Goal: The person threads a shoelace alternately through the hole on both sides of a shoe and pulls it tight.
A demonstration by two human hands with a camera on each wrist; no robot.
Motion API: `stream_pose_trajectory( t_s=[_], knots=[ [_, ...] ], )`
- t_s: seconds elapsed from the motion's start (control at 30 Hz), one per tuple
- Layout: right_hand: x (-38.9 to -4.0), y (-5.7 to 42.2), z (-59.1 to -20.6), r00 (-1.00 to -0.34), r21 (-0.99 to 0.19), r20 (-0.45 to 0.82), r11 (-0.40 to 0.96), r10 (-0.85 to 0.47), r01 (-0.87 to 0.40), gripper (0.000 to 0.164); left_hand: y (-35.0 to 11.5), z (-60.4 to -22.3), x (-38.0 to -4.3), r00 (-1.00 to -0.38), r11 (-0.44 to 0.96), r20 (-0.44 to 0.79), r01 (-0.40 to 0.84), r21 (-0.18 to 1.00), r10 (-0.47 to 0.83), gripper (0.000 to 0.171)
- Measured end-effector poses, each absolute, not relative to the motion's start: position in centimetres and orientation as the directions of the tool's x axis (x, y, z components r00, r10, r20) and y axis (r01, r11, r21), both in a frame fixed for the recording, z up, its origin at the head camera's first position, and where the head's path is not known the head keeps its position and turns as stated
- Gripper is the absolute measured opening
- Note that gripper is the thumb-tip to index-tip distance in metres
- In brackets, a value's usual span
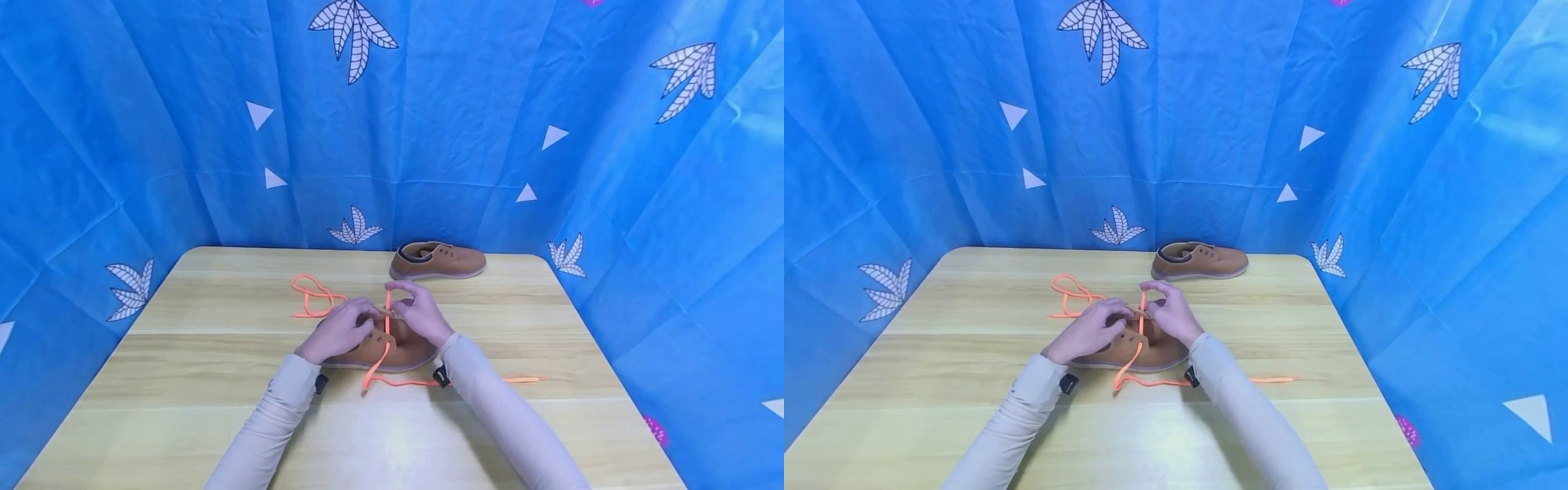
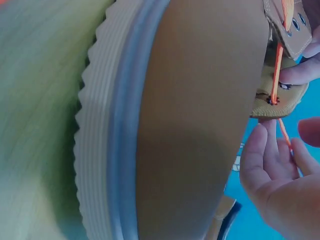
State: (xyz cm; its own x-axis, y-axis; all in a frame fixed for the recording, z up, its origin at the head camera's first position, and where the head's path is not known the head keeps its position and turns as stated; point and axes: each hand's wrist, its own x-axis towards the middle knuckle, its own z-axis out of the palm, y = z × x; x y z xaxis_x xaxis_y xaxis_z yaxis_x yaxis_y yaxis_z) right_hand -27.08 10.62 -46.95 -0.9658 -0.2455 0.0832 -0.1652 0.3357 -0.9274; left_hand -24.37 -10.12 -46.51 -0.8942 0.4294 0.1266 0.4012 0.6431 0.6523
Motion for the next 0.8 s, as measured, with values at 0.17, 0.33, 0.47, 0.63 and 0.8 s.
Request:
stream_pose_trajectory(
  t_s=[0.17, 0.33, 0.47, 0.63, 0.8],
  knots=[
    [-27.6, 10.3, -47.3, -0.978, -0.951, 0.024, 0.296, -0.208, -0.086, 0.051, -10.2, -46.4, -24.3, -0.896, 0.644, 0.123, 0.397, 0.654, 0.427, 0.024],
    [-28.2, 9.9, -47.4, -0.990, -0.970, 0.017, 0.236, -0.141, -0.050, 0.054, -10.2, -46.3, -24.3, -0.897, 0.643, 0.114, 0.390, 0.659, 0.426, 0.023],
    [-28.8, 9.7, -47.1, -0.996, -0.987, 0.013, 0.158, -0.086, -0.027, 0.066, -10.1, -46.3, -24.3, -0.895, 0.649, 0.113, 0.394, 0.650, 0.431, 0.023],
    [-29.8, 9.8, -46.6, -0.999, -0.999, 0.000, 0.052, -0.032, -0.002, 0.055, -10.1, -46.3, -24.4, -0.896, 0.653, 0.119, 0.397, 0.645, 0.428, 0.024],
    [-30.5, 9.9, -45.5, -0.999, -0.998, 0.035, -0.049, -0.024, -0.033, 0.041, -10.1, -46.4, -24.4, -0.894, 0.650, 0.127, 0.404, 0.644, 0.430, 0.024]
  ],
)
